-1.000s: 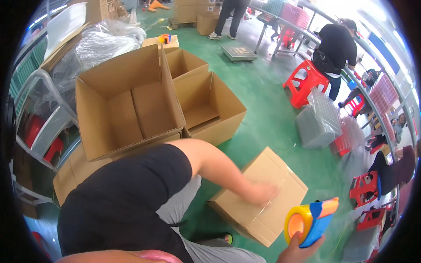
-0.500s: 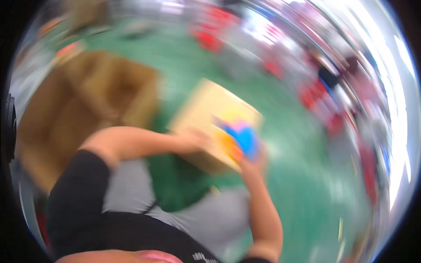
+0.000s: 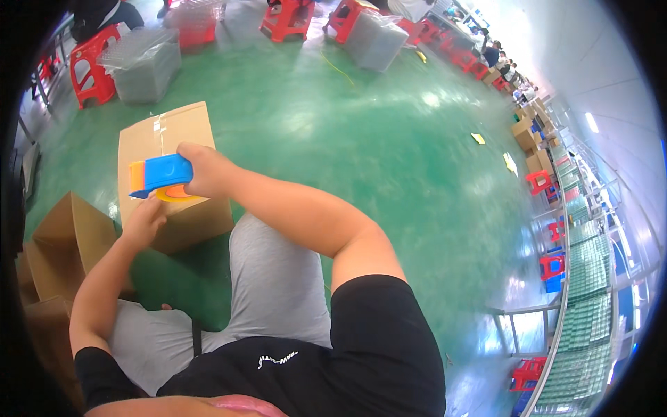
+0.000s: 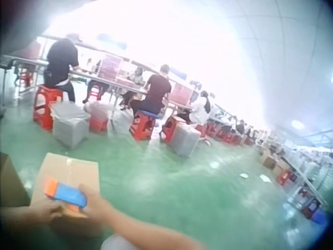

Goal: Folding and taping cardboard boxes in a factory setting.

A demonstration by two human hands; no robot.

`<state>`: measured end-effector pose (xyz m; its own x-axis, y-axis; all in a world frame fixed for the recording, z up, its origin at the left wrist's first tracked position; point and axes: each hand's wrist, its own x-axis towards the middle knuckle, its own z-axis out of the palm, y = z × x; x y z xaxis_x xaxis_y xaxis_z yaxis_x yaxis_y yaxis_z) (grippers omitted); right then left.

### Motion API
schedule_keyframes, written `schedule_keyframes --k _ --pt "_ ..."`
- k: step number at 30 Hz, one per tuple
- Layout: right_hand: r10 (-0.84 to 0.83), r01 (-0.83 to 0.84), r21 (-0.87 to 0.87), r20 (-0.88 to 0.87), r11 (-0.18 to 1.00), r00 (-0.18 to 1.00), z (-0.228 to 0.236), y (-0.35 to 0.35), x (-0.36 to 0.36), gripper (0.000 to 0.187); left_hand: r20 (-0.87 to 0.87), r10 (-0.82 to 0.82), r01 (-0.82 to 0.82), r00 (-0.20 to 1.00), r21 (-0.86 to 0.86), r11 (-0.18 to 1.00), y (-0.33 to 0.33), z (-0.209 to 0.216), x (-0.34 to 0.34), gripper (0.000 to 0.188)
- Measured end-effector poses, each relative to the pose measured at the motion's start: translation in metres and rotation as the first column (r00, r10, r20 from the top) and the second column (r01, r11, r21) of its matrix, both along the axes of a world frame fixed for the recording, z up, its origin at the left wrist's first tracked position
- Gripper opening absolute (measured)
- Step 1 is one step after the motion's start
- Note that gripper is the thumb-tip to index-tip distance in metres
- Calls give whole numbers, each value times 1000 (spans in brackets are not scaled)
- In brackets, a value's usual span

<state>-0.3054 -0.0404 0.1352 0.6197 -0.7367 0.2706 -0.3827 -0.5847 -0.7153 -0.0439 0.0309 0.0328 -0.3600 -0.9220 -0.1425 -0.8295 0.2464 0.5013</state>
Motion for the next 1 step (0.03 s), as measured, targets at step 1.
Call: schedule_keyframes --k 1 --pt "32 -32 -12 7 999 999 -2 -2 -2 39 3 3 -3 1000 3 1000 3 -1 3 71"
